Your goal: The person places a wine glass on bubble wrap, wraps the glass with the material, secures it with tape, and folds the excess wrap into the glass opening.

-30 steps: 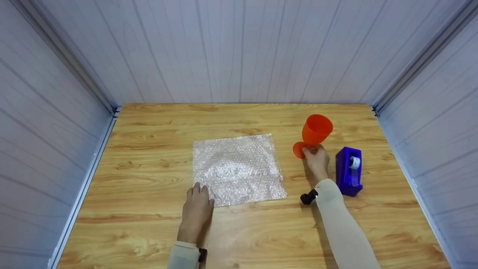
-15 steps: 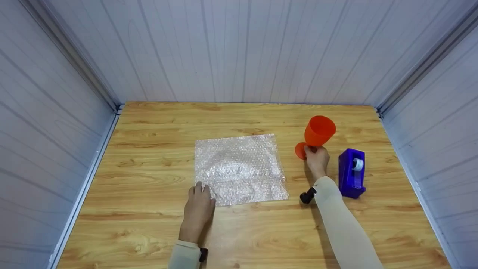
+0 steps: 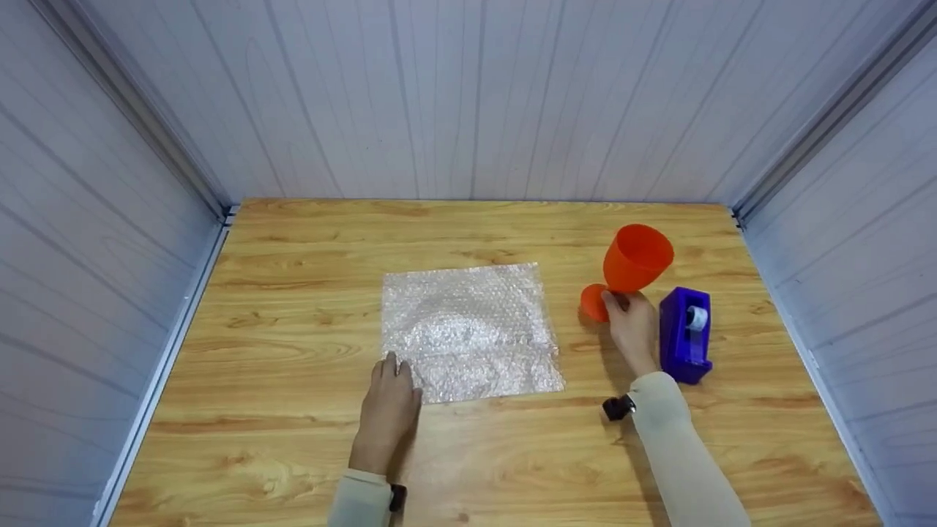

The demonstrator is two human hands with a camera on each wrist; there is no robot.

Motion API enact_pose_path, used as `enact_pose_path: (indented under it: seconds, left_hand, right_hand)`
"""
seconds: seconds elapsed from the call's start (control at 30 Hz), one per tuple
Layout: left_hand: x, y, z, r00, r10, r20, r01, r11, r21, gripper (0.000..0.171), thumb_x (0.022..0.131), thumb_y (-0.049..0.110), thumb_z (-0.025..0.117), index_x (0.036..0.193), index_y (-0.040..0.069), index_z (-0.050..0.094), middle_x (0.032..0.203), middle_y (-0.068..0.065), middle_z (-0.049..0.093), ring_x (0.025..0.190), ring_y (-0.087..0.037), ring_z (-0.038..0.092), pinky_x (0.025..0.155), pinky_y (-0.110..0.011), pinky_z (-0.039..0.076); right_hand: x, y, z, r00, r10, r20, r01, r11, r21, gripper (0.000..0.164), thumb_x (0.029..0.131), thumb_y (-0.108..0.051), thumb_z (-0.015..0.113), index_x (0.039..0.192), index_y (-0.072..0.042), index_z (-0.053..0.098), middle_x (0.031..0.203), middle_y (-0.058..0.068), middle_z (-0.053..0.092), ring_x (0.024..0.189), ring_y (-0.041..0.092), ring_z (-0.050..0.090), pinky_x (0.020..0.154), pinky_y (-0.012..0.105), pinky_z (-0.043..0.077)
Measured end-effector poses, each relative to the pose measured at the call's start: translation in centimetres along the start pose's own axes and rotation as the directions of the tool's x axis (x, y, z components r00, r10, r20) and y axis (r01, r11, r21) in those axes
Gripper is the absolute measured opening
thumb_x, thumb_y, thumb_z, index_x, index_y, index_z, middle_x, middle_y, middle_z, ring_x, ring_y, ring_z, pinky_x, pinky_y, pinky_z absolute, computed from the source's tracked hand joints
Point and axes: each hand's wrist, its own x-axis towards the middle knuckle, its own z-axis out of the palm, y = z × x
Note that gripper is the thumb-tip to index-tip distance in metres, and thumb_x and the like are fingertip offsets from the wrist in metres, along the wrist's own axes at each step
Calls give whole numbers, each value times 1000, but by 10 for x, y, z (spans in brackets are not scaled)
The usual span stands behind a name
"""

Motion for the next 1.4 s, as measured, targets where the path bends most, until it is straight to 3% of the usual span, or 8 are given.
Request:
enact_pose_path:
  seconds: [0.13, 0.27, 0.43, 0.57, 0.77, 1.03, 1.2, 1.4]
  left_hand:
    - [1, -4, -2, 1000, -5, 14, 5, 1000, -1, 43, 86, 8, 76, 118, -16, 59, 132, -37, 49, 123, -48, 47, 102, -50, 45]
    - [2, -5, -3, 1000, -1, 9, 1, 1000, 8, 44, 85, 10, 77, 117, -16, 60, 131, -37, 50, 121, -48, 49, 101, -50, 46]
    - [2, -3, 0, 999, 29, -17, -29, 999, 29, 44, 84, 13, 79, 114, -14, 62, 128, -34, 53, 117, -46, 52, 97, -48, 49]
    - [1, 8, 4, 999, 40, -14, -39, 999, 37, 45, 83, 14, 81, 114, -13, 63, 127, -34, 54, 116, -45, 53, 93, -47, 52]
    - [-2, 24, 10, 1000, 24, 11, -24, 1000, 20, 45, 82, 13, 82, 114, -12, 63, 129, -33, 53, 118, -44, 53, 89, -47, 54]
    - [-9, 47, 21, 999, 45, -11, -45, 998, 37, 47, 80, 16, 84, 113, -11, 63, 127, -32, 55, 116, -42, 54, 86, -44, 56]
    - [-10, 53, 26, 998, 62, -11, -61, 995, 78, 51, 80, 19, 84, 115, -11, 64, 127, -31, 55, 115, -41, 55, 86, -42, 56]
    - [-10, 53, 24, 998, 51, -32, -50, 998, 29, 48, 80, 19, 83, 114, -10, 65, 129, -29, 56, 117, -40, 55, 84, -44, 57]
  right_hand:
    - [-10, -17, -2, 995, -103, -11, 102, 994, -30, 17, 95, -16, 70, 95, 1, 70, 87, 17, 68, 80, 34, 63, 75, 48, 50]
    - [-19, -32, -1, 975, -223, -22, 222, 974, -37, 13, 95, -12, 69, 91, 1, 66, 78, 12, 62, 67, 24, 55, 63, 36, 43]
    - [-29, -47, -1, 944, -329, -41, 327, 944, -46, 9, 93, -6, 70, 89, 0, 65, 74, 9, 60, 65, 19, 53, 60, 30, 41]
    - [-39, -52, -8, 937, -345, -46, 342, 938, -61, 7, 92, -5, 71, 91, 0, 66, 76, 9, 61, 66, 19, 54, 62, 31, 43]
    - [-57, -54, -15, 922, -384, -49, 382, 923, -43, 9, 90, 1, 72, 92, -1, 64, 77, 7, 59, 65, 17, 52, 60, 23, 40]
    - [-77, -60, -22, 914, -405, -34, 404, 914, -33, 15, 85, 6, 75, 94, 0, 64, 81, 8, 59, 69, 16, 52, 63, 15, 41]
    - [-80, -64, -23, 914, -405, -14, 405, 914, -23, 16, 85, 5, 75, 96, 0, 64, 82, 7, 59, 70, 16, 52, 64, 15, 42]
    - [-81, -73, -21, 922, -383, 49, 383, 924, 14, 12, 87, 2, 75, 93, -1, 66, 79, 2, 62, 67, 13, 54, 58, 18, 43]
